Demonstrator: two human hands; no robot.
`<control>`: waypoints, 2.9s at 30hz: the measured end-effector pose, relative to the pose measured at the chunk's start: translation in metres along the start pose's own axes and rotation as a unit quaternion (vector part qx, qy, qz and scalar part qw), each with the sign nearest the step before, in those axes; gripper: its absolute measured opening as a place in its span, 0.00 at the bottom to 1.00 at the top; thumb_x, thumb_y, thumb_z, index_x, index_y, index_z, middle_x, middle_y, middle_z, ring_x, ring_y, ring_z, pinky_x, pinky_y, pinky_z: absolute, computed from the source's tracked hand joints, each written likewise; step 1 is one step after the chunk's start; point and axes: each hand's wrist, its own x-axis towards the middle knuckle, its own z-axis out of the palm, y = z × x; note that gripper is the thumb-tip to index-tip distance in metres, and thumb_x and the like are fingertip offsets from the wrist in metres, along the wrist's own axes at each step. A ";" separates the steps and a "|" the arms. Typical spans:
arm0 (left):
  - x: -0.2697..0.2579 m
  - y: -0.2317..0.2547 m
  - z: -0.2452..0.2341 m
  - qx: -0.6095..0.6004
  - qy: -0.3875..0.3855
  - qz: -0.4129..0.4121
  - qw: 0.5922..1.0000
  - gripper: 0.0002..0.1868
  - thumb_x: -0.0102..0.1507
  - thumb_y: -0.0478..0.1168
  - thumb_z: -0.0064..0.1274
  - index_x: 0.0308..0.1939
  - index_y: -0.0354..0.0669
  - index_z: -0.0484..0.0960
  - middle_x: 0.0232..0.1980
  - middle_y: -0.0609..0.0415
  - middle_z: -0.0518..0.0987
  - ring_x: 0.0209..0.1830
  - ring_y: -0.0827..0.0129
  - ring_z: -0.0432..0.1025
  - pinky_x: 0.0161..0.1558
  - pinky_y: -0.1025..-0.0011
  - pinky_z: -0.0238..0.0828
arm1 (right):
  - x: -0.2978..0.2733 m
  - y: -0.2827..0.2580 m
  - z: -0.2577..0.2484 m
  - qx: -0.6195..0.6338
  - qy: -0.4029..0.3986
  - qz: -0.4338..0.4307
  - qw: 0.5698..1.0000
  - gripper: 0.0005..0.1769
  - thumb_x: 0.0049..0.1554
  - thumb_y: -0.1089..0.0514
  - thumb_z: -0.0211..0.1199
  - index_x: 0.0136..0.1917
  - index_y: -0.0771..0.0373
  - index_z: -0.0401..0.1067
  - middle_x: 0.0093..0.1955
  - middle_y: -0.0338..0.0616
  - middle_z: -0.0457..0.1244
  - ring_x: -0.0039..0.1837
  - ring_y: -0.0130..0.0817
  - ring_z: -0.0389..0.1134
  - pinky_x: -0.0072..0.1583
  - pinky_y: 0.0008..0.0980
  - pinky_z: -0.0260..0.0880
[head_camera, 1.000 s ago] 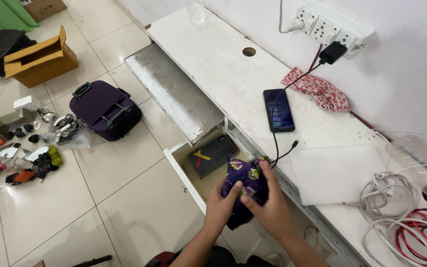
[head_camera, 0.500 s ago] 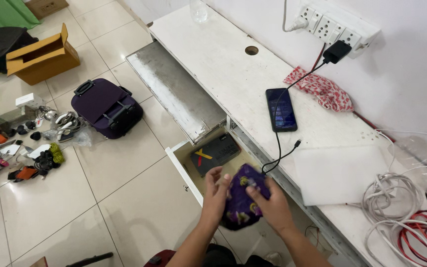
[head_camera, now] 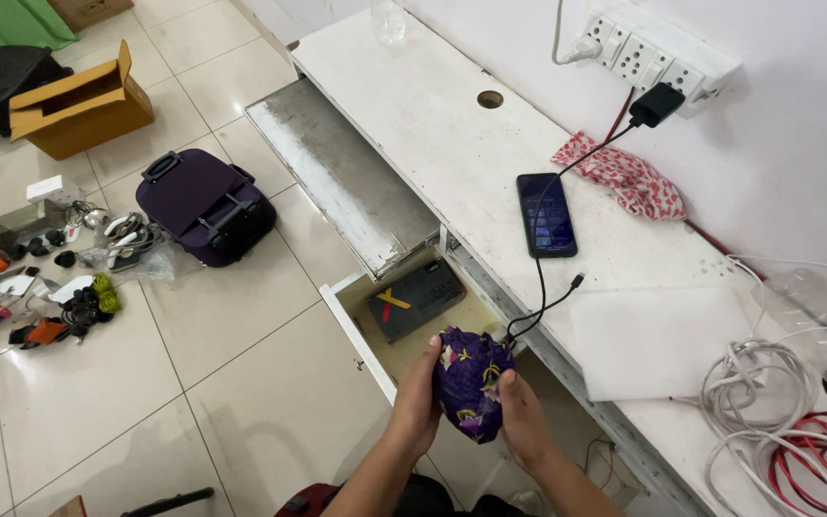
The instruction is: The person unpacks a patterned cloth, foam sheet, and coiled cables by hand. The person then places the cables into a desk drawer, wraps a charging cable around a power adapter, and stores them in the drawer.
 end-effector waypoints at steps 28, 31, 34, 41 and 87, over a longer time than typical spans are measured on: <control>0.065 -0.085 0.027 0.342 -0.198 -0.117 0.911 0.27 0.68 0.52 0.46 0.68 0.45 0.70 0.61 0.53 0.79 0.61 0.65 0.74 0.62 0.62 0.68 | -0.073 -0.055 -0.034 -0.214 0.398 -0.114 0.885 0.35 0.52 0.52 0.72 0.68 0.60 0.61 0.58 0.48 0.65 0.53 0.39 0.71 0.55 0.37 0.74; 0.074 -0.100 0.039 0.283 -0.207 -0.197 0.916 0.28 0.66 0.49 0.49 0.70 0.46 0.67 0.64 0.55 0.78 0.63 0.67 0.74 0.62 0.64 0.67 | -0.083 -0.082 -0.053 -0.440 0.448 -0.253 0.736 0.25 0.53 0.55 0.73 0.60 0.61 0.68 0.67 0.48 0.64 0.66 0.40 0.67 0.66 0.37 0.67; 0.090 -0.118 0.056 0.202 -0.210 -0.195 0.937 0.29 0.66 0.45 0.51 0.70 0.44 0.65 0.62 0.57 0.77 0.60 0.66 0.75 0.62 0.66 0.69 | -0.079 -0.099 -0.064 -0.539 0.495 -0.271 0.625 0.23 0.51 0.58 0.74 0.60 0.57 0.73 0.70 0.52 0.61 0.71 0.51 0.63 0.70 0.45 0.64; 0.104 -0.149 0.079 0.266 -0.120 -0.133 0.947 0.23 0.62 0.41 0.59 0.58 0.43 0.69 0.48 0.55 0.78 0.44 0.72 0.73 0.46 0.70 0.71 | -0.045 -0.098 -0.086 -0.712 0.270 -0.134 0.634 0.36 0.43 0.56 0.75 0.65 0.50 0.72 0.73 0.52 0.54 0.73 0.60 0.51 0.68 0.57 0.56; 0.157 -0.060 0.104 0.305 -0.141 -0.101 0.937 0.36 0.64 0.31 0.48 0.76 0.42 0.54 0.65 0.42 0.75 0.62 0.59 0.73 0.60 0.66 0.73 | -0.014 -0.157 -0.173 -0.577 0.447 -0.223 0.646 0.31 0.52 0.52 0.69 0.69 0.54 0.71 0.72 0.50 0.61 0.70 0.54 0.62 0.70 0.48 0.63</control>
